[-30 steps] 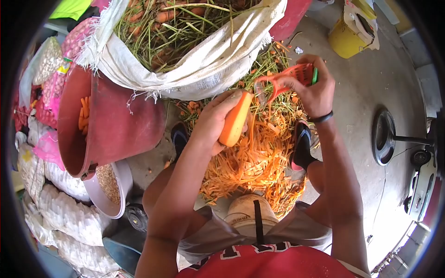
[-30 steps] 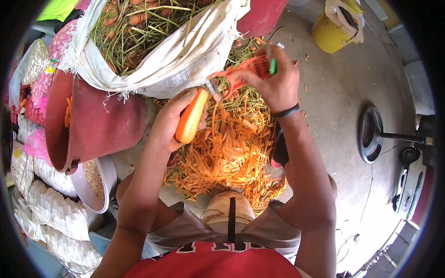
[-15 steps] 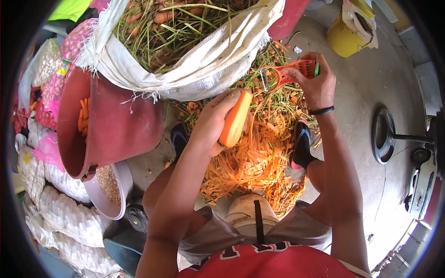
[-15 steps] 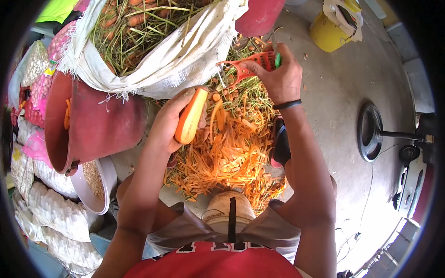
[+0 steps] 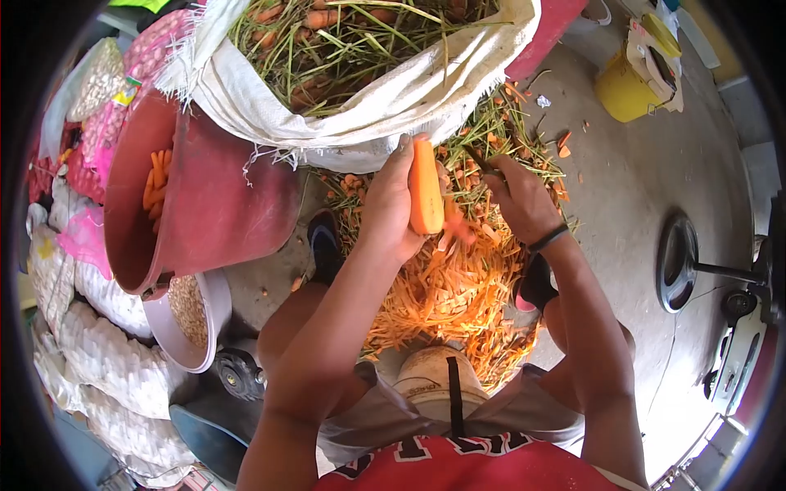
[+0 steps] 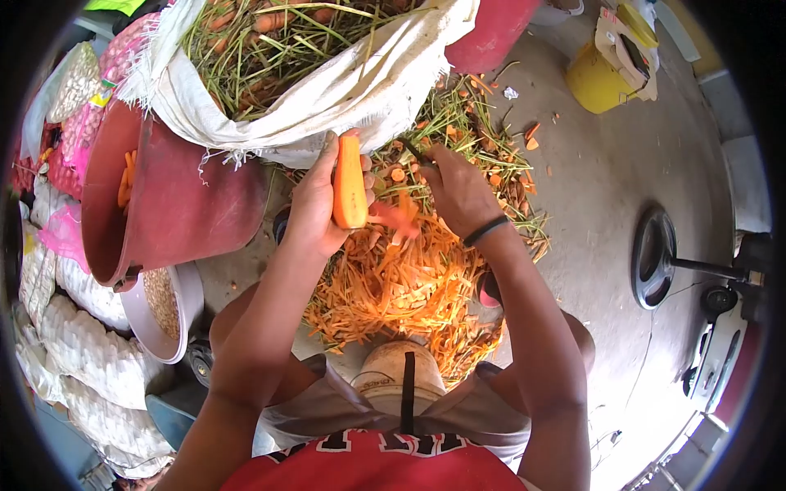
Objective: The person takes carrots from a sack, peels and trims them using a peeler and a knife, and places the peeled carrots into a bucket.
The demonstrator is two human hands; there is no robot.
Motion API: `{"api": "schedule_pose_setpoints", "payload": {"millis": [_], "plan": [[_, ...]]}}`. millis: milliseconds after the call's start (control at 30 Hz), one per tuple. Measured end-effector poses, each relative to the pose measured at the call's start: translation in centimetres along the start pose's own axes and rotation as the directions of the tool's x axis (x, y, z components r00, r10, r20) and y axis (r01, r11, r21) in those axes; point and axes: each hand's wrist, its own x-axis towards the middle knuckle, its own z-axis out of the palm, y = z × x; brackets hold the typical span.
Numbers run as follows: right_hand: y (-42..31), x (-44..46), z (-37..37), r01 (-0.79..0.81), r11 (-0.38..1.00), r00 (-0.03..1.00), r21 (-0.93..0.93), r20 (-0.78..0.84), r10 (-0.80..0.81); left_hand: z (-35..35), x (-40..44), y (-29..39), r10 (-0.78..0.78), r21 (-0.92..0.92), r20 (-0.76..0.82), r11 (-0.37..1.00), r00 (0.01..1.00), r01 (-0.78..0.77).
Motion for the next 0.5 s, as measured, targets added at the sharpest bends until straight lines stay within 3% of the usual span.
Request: {"api": "schedule_pose_setpoints", "payload": {"millis": [33,67,133,200,300,400,500], "plan": [[-1.9,-0.2,-0.6,-0.07,0.997,0.997,0.018,0.021,0.07,0.2,0.1,-0.1,0.01,0.005,-0.073,1.0,0.997,-0.009],[-2.6,-0.4,-0.3,-0.017,0.997,1.0,0.072,-0.02,0.018,0.4,0.1,-0.1,0.019,0.01,-0.145,1.0,0.989,-0.017],[-3.7,-1.0,0.1,0.09,0.98,0.991,0.175,-0.112,-0.071,-0.2,0.6,-0.4,0.047,-0.061,-0.135,0.997,0.99,-0.056],[-4.9,-2.1,0.3,0.115,0.991,0.991,0.075,-0.077,-0.109,-0.7,1.3,-1.1,0.081,-0.139,-0.092,0.986,0.992,-0.094],[-5.5,-2.3,0.7,0.206,0.979,0.978,-0.012,-0.042,-0.206,-0.4,1.0,-1.5,0.054,-0.055,-0.071,0.997,0.996,-0.058],[-4.5,-2.1,1.3,0.283,0.956,0.949,-0.081,-0.123,-0.292,-0.4,0.7,-1.7,0.01,-0.085,0.018,0.996,1.0,-0.008],[-4.1,-2.0,0.4,0.193,0.981,0.968,-0.039,-0.154,-0.196,0.9,0.4,-1.5,-0.057,-0.167,-0.015,0.985,0.998,0.053]]}}
